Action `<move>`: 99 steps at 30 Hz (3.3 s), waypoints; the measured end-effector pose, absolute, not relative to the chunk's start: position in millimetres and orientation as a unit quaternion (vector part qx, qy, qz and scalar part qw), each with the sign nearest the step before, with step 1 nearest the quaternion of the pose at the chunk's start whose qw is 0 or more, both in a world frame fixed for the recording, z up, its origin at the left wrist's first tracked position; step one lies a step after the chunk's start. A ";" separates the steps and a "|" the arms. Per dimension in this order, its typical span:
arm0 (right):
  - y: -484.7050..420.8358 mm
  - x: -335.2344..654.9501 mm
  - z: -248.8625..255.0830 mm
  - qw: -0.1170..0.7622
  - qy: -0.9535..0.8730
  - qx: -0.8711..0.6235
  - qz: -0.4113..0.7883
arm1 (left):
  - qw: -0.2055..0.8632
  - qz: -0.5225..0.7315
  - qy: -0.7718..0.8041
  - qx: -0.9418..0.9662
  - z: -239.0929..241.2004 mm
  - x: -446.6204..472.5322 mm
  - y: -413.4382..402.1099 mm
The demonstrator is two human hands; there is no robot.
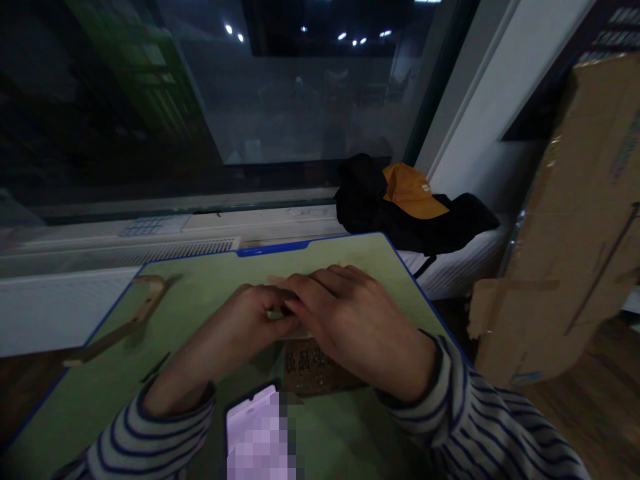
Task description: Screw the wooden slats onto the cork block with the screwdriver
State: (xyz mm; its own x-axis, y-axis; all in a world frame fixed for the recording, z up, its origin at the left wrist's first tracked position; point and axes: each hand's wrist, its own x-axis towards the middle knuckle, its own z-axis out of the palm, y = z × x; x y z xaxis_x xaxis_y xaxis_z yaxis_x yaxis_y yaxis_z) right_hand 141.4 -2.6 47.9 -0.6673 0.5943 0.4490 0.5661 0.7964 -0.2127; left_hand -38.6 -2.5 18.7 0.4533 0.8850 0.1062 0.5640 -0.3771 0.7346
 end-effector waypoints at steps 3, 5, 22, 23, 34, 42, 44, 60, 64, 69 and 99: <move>-2.3 139.9 46.4 0.260 -0.911 -0.320 0.018 | 0.318 0.250 0.460 0.791 18.2 -39.1 -1.7; -2.2 138.8 45.6 0.259 -0.911 -0.321 0.017 | 0.320 0.252 0.452 0.793 18.9 -39.2 -2.1; -2.4 141.6 45.7 0.242 -0.920 -0.305 0.041 | 0.320 0.251 0.446 0.797 19.7 -40.8 -4.3; -2.1 141.4 46.0 0.243 -0.919 -0.307 0.044 | 0.319 0.251 0.448 0.797 19.4 -40.2 -4.3; -2.2 140.6 46.3 0.255 -0.913 -0.316 0.031 | 0.340 0.259 0.420 0.801 21.0 -39.4 -4.1; -1.2 139.3 43.5 0.258 -0.912 -0.318 0.003 | 0.349 0.264 0.420 0.795 17.9 -38.9 -3.1; -1.0 138.9 43.7 0.257 -0.911 -0.321 0.005 | 0.341 0.263 0.433 0.792 17.5 -39.0 -2.4; -3.2 145.8 46.4 0.216 -0.921 -0.320 0.046 | 0.318 0.263 0.437 0.799 17.5 -41.4 -3.7; -2.6 143.6 45.6 0.223 -0.919 -0.323 0.051 | 0.325 0.263 0.423 0.804 19.0 -41.8 -3.8; -2.5 143.2 47.0 0.222 -0.918 -0.325 0.052 | 0.330 0.266 0.414 0.806 17.5 -42.2 -5.0; -4.6 145.2 49.4 0.226 -0.919 -0.319 0.056 | 0.318 0.244 0.420 0.814 20.2 -40.9 -6.7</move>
